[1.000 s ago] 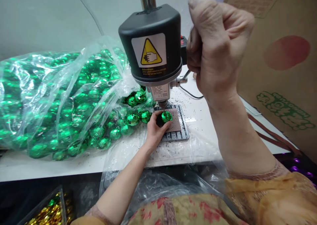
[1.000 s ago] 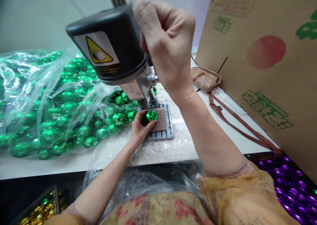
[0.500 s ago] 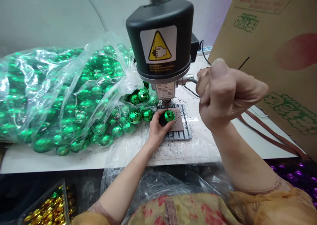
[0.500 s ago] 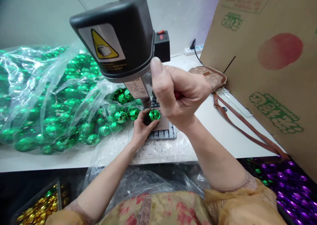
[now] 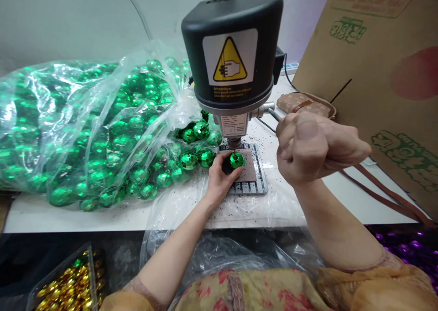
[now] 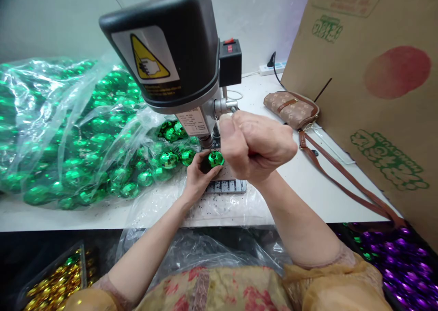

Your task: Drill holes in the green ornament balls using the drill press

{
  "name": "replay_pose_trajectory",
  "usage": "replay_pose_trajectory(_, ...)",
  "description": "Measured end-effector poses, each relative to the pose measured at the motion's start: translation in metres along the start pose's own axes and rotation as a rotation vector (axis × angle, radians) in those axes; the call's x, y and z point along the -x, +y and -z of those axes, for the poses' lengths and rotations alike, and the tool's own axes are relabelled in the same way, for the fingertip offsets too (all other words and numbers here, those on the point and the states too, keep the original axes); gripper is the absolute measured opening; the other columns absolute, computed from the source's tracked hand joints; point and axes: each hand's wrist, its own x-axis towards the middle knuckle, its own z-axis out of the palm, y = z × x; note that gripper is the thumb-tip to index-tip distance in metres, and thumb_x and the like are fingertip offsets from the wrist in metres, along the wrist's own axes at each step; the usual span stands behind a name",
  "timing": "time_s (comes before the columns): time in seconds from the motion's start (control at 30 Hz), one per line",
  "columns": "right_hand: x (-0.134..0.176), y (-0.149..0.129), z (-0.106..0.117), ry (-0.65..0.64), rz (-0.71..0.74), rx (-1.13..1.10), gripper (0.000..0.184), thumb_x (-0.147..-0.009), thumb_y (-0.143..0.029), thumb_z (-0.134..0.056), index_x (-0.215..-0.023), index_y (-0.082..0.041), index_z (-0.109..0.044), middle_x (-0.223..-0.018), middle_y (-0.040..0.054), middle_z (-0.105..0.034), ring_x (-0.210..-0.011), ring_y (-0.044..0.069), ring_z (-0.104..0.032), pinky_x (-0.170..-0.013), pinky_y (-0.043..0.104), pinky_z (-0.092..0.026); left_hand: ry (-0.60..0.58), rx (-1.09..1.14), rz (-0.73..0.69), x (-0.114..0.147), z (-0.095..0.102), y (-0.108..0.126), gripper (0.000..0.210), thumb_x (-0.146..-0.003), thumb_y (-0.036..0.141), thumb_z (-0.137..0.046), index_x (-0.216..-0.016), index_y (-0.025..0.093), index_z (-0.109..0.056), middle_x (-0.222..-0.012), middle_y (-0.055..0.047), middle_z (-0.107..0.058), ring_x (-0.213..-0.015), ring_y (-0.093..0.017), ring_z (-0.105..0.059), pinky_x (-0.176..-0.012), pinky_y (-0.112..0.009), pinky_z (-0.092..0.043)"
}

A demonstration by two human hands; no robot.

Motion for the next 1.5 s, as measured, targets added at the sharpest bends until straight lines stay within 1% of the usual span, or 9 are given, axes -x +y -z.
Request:
replay_pose_trajectory(0.43,0.013,0.004,0.014,-0.124,0.108,-0.042,0.049,-0.083,-0.005,-0.057,-0.053,-0.019,-0.021,-0.043,-0.0086,-0.026,-0.032,0.003,-0.028,-0.035,0.025,-0.022,0.012,-0.007,0.008,0.000,0.001,0.004,0.045,-0.075,0.028,-0.083,-0.114,0.021,-0.064,-0.112,-0.007,-0.072,-0.105,-0.023,-0.069,-0.093,-0.036,-0.054)
replay_pose_trajectory(0.63,-0.020,-0.008,-0.008,-0.009,-0.160,0.051,0.052,-0.091,-0.016,-0.060,-0.048,-0.016,-0.030,-0.041,-0.0068,-0.029,-0.035,0.003,-0.028,-0.040,0.026,-0.017,0.011,-0.043,-0.003,-0.001,0.000,0.004,0.045,-0.076,0.032,-0.082,-0.115,0.021,-0.063,-0.114,-0.007,-0.071,-0.107,-0.022,-0.068,-0.096,-0.037,-0.054)
replay_pose_trajectory(0.8,-0.053,-0.003,-0.025,-0.037,-0.264,-0.013,0.051,-0.092,-0.026,-0.062,-0.048,-0.021,-0.037,-0.042,-0.0061,-0.034,-0.037,0.005,-0.029,-0.045,0.030,-0.020,0.168,-0.185,-0.159,0.029,0.009,0.018,0.041,-0.075,0.037,-0.082,-0.107,0.020,-0.062,-0.100,-0.006,-0.070,-0.091,-0.020,-0.068,-0.081,-0.033,-0.056)
replay_pose_trajectory(0.93,-0.054,-0.001,-0.027,-0.005,-0.323,-0.081,0.058,-0.086,-0.061,-0.060,-0.049,-0.023,-0.036,-0.041,-0.0053,-0.033,-0.038,0.006,-0.027,-0.045,0.032,-0.017,-0.133,-0.180,-0.575,0.088,0.020,0.030,0.049,-0.078,0.047,-0.081,-0.112,0.020,-0.059,-0.092,-0.007,-0.070,-0.082,-0.019,-0.069,-0.070,-0.030,-0.056)
replay_pose_trajectory(1.07,-0.052,-0.003,-0.027,0.008,-0.308,-0.074,0.059,-0.086,-0.060,-0.060,-0.047,-0.022,-0.037,-0.041,-0.0050,-0.032,-0.036,0.006,-0.027,-0.045,0.032,-0.018,-0.437,-0.301,-0.849,0.125,0.028,0.025,0.058,-0.081,0.059,-0.074,-0.116,0.015,-0.061,-0.095,-0.013,-0.072,-0.078,-0.021,-0.068,-0.068,-0.034,-0.057)
replay_pose_trajectory(1.17,-0.051,-0.003,-0.027,0.000,-0.279,-0.045,0.052,-0.088,-0.040,-0.066,-0.047,-0.022,-0.039,-0.041,-0.0053,-0.033,-0.036,0.007,-0.027,-0.044,0.032,-0.020,-0.288,-0.347,-0.828,0.109,0.039,0.018,0.048,-0.090,0.049,-0.068,-0.123,0.016,-0.059,-0.102,-0.014,-0.073,-0.090,-0.023,-0.069,-0.077,-0.035,-0.058)
replay_pose_trajectory(1.3,-0.050,-0.003,-0.024,-0.019,-0.299,0.037,0.047,-0.087,-0.027,-0.065,-0.049,-0.023,-0.039,-0.043,-0.0056,-0.031,-0.039,0.010,-0.027,-0.045,0.033,-0.022,-0.011,-0.679,-0.550,0.047,0.060,0.010,0.035,-0.092,0.014,-0.059,-0.126,0.024,-0.062,-0.122,-0.015,-0.070,-0.122,-0.030,-0.062,-0.102,-0.048,-0.051)
replay_pose_trajectory(1.4,-0.050,-0.005,-0.024,-0.044,-0.326,0.037,0.046,-0.087,-0.031,-0.064,-0.049,-0.023,-0.038,-0.043,-0.0054,-0.031,-0.039,0.010,-0.027,-0.045,0.034,-0.024,-0.045,-0.833,-0.396,0.005,0.074,0.002,0.045,-0.085,0.004,-0.058,-0.126,0.024,-0.065,-0.139,-0.015,-0.062,-0.149,-0.039,-0.037,-0.119,-0.064,-0.029)
replay_pose_trajectory(1.5,-0.051,-0.005,-0.025,-0.015,-0.314,-0.058,0.047,-0.087,-0.019,-0.065,-0.048,-0.022,-0.040,-0.043,-0.0056,-0.032,-0.037,0.009,-0.027,-0.043,0.034,-0.020,-0.088,-0.795,-0.391,-0.015,0.083,-0.004,0.044,-0.082,0.006,-0.063,-0.122,0.025,-0.067,-0.126,-0.012,-0.068,-0.148,-0.038,-0.038,-0.124,-0.067,-0.018)
